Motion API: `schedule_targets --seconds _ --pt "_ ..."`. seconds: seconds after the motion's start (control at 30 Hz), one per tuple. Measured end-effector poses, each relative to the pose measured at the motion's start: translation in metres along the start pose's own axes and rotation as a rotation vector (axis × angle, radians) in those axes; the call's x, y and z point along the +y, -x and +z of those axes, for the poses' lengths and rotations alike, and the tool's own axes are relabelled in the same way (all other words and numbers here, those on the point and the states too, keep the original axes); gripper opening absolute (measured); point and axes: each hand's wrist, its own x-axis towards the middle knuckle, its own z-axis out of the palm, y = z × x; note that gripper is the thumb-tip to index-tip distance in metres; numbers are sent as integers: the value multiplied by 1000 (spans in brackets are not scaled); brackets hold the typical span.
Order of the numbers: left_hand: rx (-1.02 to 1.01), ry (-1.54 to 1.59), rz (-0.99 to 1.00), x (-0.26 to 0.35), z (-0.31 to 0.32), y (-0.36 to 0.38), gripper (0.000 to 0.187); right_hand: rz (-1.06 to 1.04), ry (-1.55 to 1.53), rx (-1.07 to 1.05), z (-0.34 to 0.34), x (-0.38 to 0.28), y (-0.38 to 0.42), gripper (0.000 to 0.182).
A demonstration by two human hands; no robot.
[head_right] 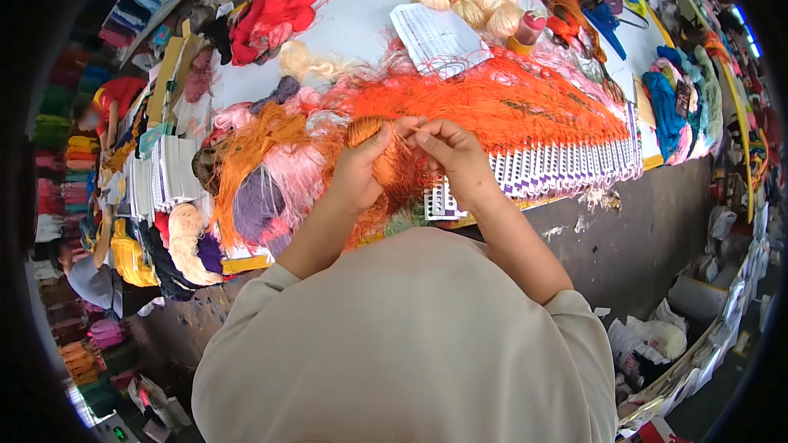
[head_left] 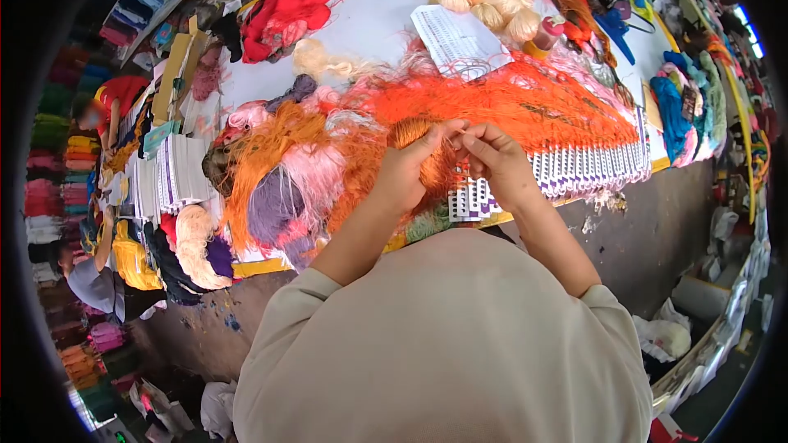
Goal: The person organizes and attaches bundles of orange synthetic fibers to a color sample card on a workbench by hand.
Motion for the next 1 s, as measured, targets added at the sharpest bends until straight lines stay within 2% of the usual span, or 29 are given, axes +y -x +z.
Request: schedule_targets --seconds 0.13,0.33,0.6,0.7,0.83,0.93,1.0 --pt "-35 15 11 -1 6 -4 36 16 7 -19 -9 -1 -3 7" --pt "-7 -37 35 -12 19 -15 37 -10 247 -55 -23 -7 -4 11" --pt "24 11 -28 -26 33 -32 36 -10 258 -95 -53 -7 -12 10" --pt "35 18 -1 -29 38 -35 35 20 222 -75 -56 -16 -11 10" --pt "64 50 -24 -36 43 -41 31 91 17 -61 -65 -23 -12 9" --pt "117 69 -30 -43 42 -45 29 124 -65 -85 -70 -23 -14 8" --pt "222 -15 -23 -46 41 -46 27 147 -97 -86 -71 -24 -13 8"
